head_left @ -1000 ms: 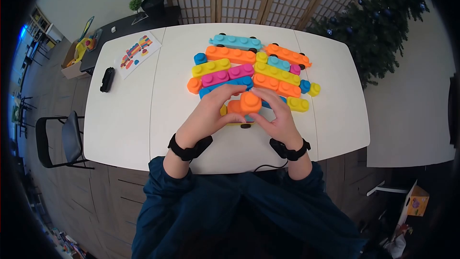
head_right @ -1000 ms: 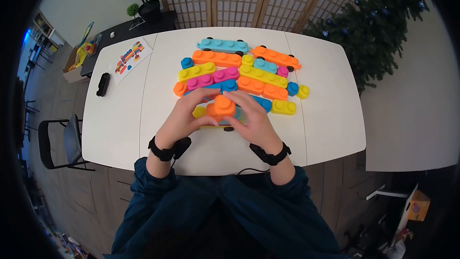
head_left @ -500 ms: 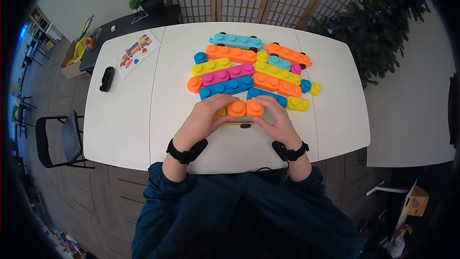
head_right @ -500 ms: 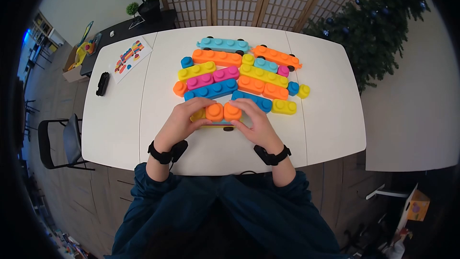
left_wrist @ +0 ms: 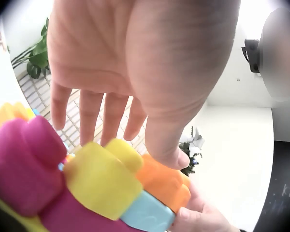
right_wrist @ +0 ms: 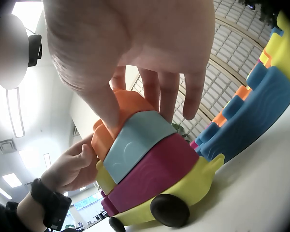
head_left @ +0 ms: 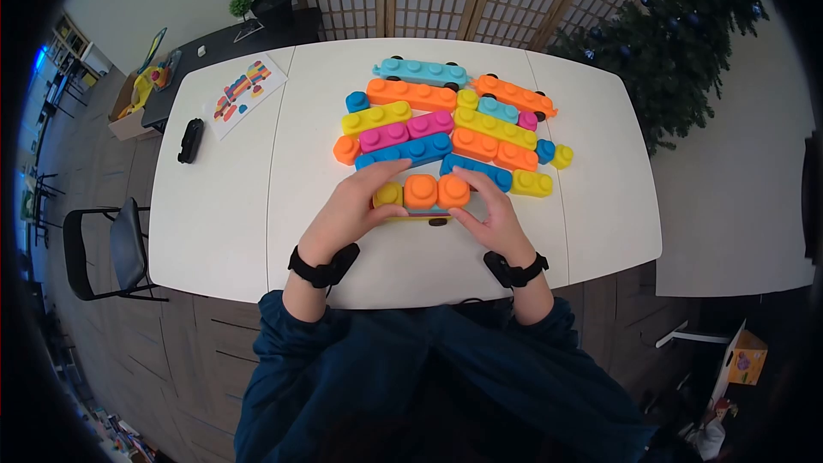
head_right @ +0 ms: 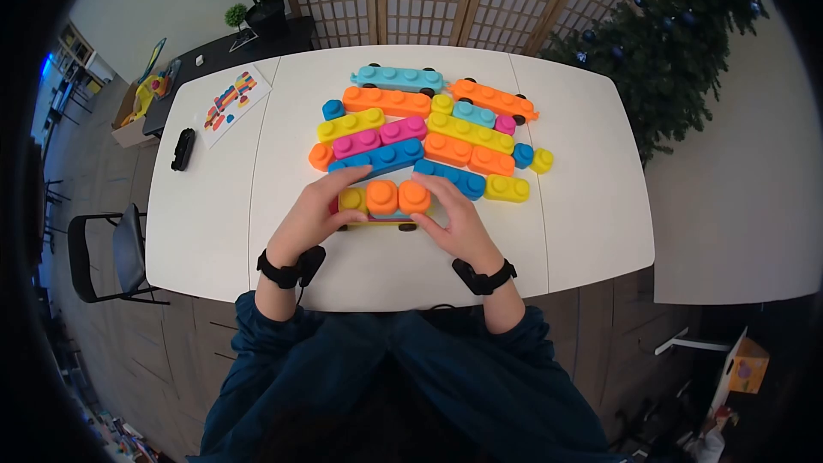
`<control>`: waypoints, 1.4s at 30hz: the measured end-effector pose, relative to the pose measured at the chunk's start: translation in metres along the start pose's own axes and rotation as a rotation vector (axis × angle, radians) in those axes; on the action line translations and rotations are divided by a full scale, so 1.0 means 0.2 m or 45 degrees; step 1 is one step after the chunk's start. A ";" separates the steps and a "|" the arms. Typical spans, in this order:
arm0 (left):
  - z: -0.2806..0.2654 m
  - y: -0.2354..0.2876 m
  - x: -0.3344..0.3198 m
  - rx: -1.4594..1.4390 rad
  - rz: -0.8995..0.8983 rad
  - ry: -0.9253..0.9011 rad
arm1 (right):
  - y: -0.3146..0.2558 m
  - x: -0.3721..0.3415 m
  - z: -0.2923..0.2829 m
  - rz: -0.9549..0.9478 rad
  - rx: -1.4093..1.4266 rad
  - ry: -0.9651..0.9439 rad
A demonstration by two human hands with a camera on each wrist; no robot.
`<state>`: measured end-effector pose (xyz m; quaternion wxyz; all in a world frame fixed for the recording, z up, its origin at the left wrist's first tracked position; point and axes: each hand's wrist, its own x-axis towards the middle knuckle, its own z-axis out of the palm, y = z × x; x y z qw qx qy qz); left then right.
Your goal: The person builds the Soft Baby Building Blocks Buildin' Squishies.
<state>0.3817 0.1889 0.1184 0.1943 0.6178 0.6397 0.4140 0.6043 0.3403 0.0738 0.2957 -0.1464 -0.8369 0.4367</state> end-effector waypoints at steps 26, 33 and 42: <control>0.07 -0.21 -0.08 0.520 -0.166 -0.078 | 0.11 0.03 0.00 0.368 -0.040 -0.326; -0.25 -0.25 -0.11 0.424 -0.264 0.372 | 0.03 0.10 0.00 0.205 0.125 -0.030; -0.58 -0.61 -0.05 0.541 -0.664 0.563 | 0.05 0.04 -0.01 0.216 0.005 -0.158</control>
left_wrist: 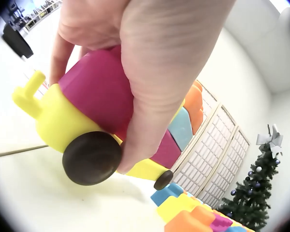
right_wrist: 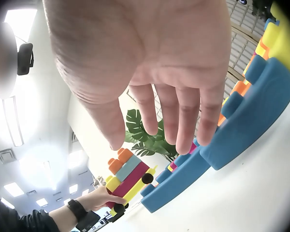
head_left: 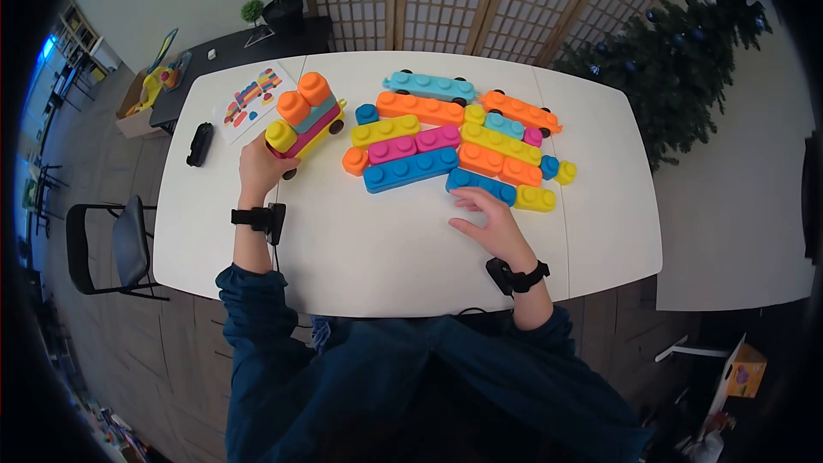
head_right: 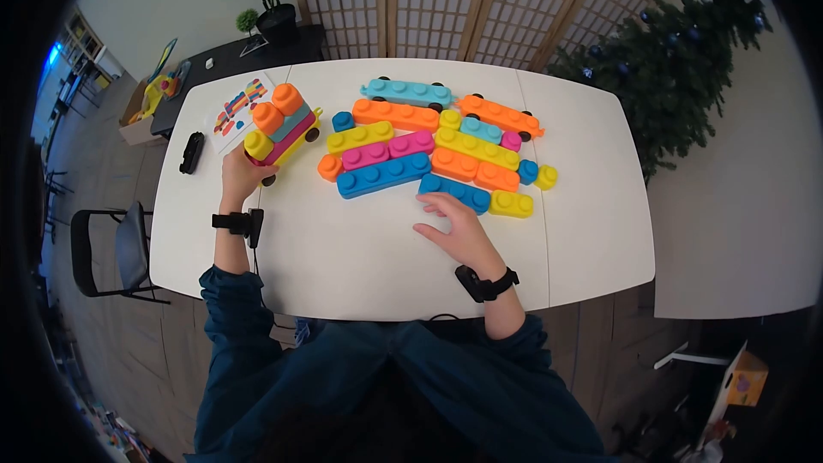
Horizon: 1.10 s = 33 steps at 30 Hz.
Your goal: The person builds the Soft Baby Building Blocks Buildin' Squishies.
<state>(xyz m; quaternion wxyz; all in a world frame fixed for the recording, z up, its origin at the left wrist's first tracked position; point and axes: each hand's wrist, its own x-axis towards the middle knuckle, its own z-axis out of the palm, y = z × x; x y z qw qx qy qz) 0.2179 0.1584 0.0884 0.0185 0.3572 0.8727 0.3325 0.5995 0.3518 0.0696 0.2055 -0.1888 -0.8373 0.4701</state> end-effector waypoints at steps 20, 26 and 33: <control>0.10 0.01 -0.06 0.060 0.284 0.342 | -0.23 0.10 -0.25 -0.113 -0.159 0.082; 0.07 0.23 -0.40 -0.175 0.489 0.406 | -0.23 0.46 -0.42 -0.229 -0.476 0.120; 0.16 0.39 -0.61 -0.293 0.532 0.252 | 0.14 1.09 -0.32 -0.171 -0.939 -0.083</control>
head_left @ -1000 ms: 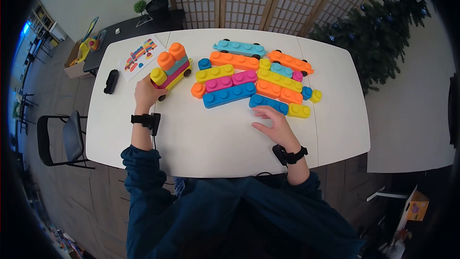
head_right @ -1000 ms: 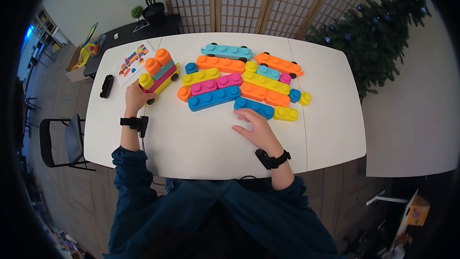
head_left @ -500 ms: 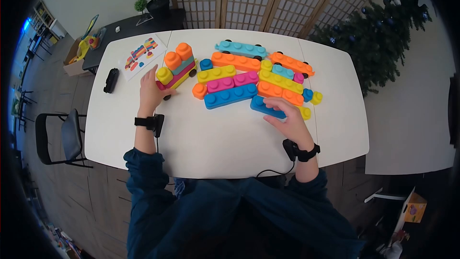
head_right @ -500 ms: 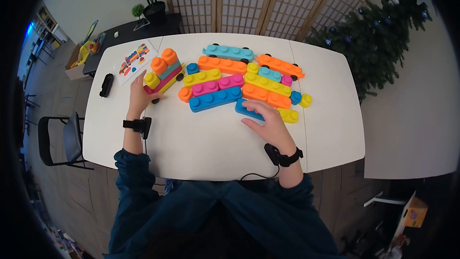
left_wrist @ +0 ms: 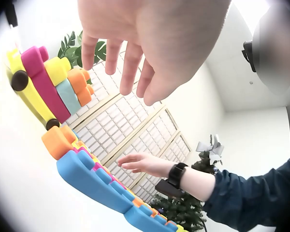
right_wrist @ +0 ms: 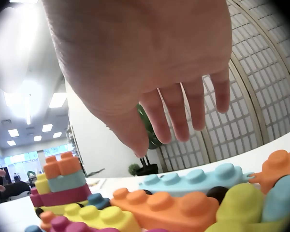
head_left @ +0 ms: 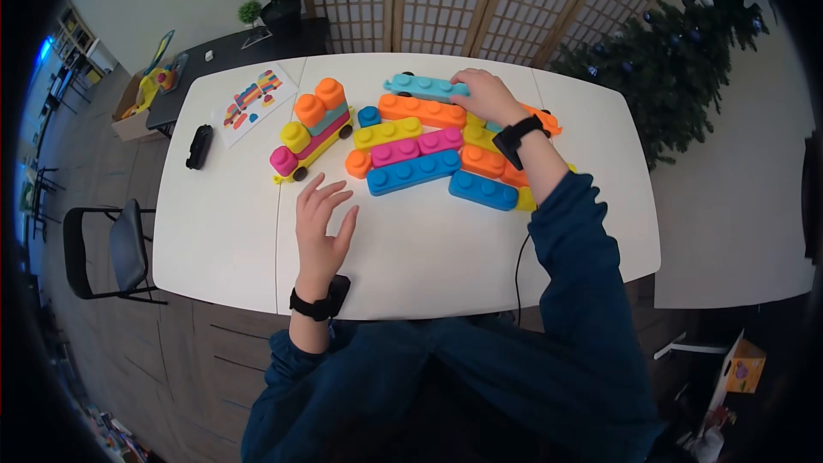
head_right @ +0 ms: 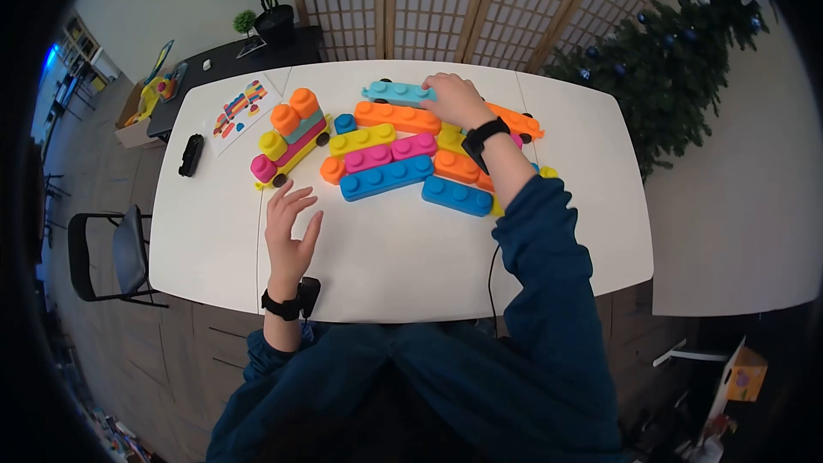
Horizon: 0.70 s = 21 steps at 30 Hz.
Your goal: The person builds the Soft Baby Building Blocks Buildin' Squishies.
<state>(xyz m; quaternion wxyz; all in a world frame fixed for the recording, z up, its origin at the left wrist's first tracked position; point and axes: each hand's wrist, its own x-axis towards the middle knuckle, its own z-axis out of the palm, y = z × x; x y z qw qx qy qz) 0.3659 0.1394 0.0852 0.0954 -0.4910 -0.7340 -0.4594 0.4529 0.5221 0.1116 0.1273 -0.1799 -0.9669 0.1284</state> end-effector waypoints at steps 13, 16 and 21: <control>-0.05 0.00 -0.06 -0.013 -0.044 -0.051 | 0.18 0.24 0.32 0.173 -0.060 -0.197; -0.06 -0.01 -0.06 -0.007 -0.052 -0.049 | 0.15 0.19 0.25 0.141 -0.045 -0.070; -0.04 -0.02 -0.05 -0.030 -0.055 -0.056 | 0.03 0.01 0.00 0.131 0.246 0.106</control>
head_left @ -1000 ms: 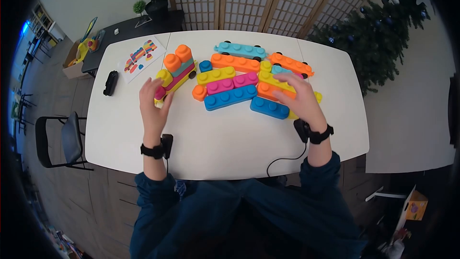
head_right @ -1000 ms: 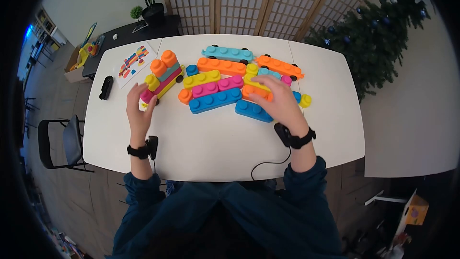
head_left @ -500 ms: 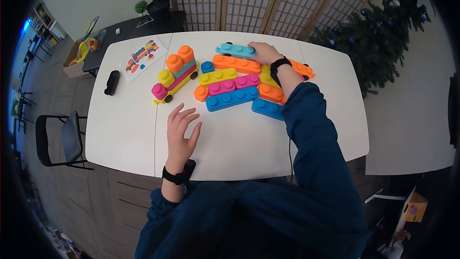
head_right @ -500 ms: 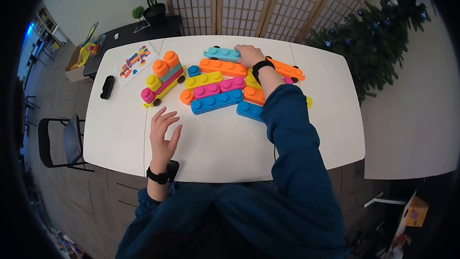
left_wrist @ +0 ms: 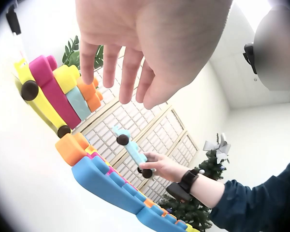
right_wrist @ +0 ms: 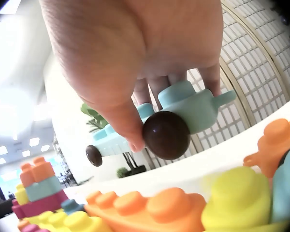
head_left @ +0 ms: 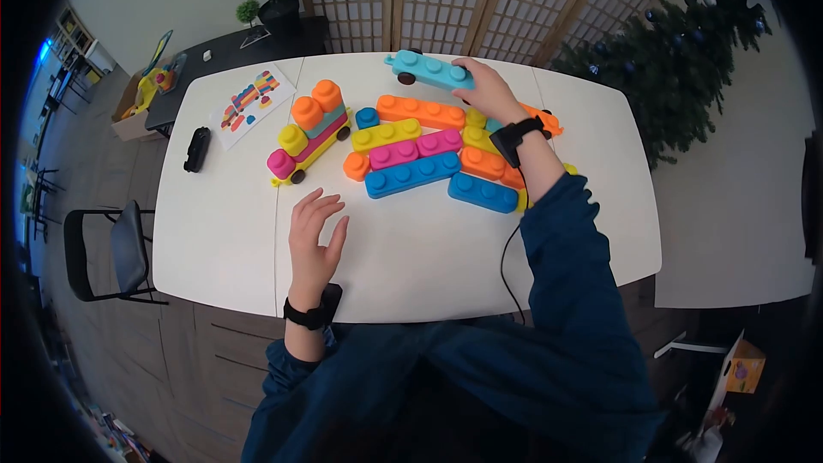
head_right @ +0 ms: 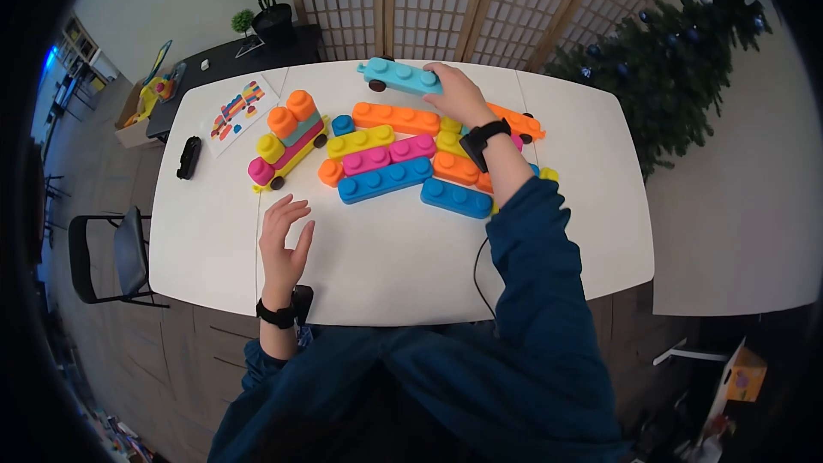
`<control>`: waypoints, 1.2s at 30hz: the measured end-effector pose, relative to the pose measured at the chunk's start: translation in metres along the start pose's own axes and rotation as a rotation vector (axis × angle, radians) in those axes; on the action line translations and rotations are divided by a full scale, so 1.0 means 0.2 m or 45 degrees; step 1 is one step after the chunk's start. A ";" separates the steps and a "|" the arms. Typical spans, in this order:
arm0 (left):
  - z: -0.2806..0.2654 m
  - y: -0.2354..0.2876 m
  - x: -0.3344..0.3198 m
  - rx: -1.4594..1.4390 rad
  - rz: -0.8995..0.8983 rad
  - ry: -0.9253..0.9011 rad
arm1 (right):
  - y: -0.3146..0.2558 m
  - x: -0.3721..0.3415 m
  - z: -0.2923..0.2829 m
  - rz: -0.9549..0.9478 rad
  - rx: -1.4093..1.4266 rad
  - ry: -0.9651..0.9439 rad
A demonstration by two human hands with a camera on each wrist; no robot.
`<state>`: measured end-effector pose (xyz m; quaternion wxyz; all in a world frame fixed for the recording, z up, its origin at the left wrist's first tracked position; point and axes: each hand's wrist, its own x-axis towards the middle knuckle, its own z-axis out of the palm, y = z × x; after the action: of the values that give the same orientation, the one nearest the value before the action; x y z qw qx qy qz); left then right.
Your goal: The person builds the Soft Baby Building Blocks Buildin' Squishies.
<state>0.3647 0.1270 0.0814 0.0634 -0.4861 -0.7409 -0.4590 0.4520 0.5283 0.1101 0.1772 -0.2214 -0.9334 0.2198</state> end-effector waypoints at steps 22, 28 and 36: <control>0.22 0.02 0.04 -0.250 -0.099 -0.656 | -0.31 -1.08 0.21 -0.111 0.279 -0.244; 0.25 0.02 0.03 -0.231 -0.077 -0.660 | -0.29 -1.10 0.26 -0.150 0.277 -0.151; 0.25 0.03 0.03 -0.202 -0.078 -0.660 | -0.27 -1.13 0.21 -0.073 0.453 -0.085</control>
<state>0.3837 0.1680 0.0590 -0.1806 -0.5681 -0.7086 -0.3775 0.6065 0.3598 0.0481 0.1886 -0.1524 -0.8911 0.3837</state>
